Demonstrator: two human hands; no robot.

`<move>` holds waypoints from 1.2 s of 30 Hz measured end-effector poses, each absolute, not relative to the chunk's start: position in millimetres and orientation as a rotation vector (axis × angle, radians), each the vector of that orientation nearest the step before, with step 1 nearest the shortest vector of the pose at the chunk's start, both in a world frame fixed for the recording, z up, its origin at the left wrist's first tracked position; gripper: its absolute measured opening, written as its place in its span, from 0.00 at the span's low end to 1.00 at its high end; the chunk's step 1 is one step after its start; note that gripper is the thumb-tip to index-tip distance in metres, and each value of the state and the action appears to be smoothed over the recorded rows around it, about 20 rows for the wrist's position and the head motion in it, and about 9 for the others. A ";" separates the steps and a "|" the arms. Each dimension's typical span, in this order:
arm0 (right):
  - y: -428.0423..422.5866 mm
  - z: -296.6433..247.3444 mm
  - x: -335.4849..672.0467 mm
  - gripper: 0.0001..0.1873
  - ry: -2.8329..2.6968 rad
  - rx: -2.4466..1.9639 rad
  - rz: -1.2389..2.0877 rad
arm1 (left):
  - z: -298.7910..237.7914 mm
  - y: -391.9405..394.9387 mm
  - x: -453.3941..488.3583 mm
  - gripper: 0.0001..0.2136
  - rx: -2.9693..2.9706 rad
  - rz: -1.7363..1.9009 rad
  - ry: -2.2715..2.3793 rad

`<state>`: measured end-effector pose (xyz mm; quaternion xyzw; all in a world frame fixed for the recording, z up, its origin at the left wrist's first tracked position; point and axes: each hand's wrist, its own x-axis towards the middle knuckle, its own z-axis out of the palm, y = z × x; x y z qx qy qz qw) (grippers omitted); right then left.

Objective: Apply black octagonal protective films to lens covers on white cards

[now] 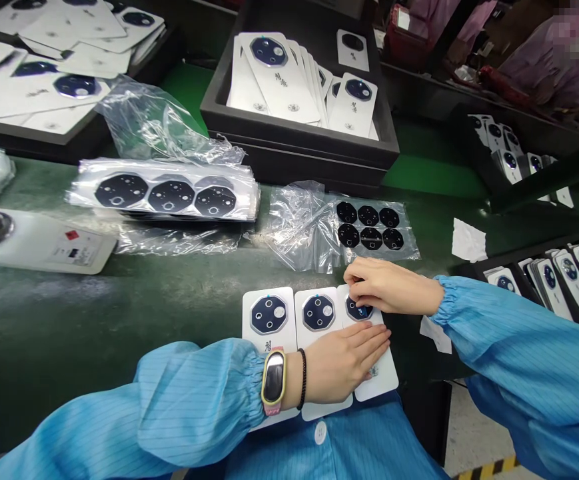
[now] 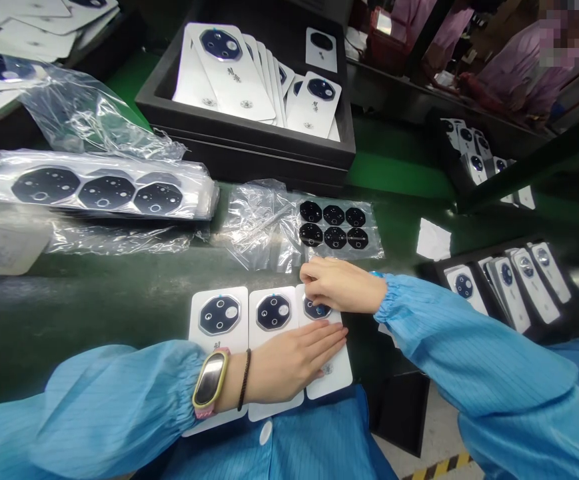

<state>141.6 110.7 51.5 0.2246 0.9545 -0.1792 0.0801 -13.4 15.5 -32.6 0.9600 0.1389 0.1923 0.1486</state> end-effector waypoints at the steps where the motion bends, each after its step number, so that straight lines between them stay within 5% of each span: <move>1: 109.2 49.8 141.0 0.07 2.868 0.700 -0.544 | -32.5 15.6 -13.3 0.21 2.760 0.548 0.399; 24: 95.4 56.0 166.2 0.07 2.603 2.363 -1.098 | -31.0 17.2 -15.1 0.20 2.778 0.554 0.391; 29: 64.2 45.6 209.0 0.09 2.667 2.565 -0.585 | -31.5 16.8 -15.0 0.20 2.836 0.596 0.369; 33: 44.8 24.0 218.1 0.12 2.922 2.175 -0.090 | -26.7 16.8 -13.4 0.19 2.925 0.621 0.329; 36: 42.3 16.2 213.9 0.13 2.958 2.026 -0.044 | -18.1 15.4 -13.8 0.18 2.987 0.761 0.296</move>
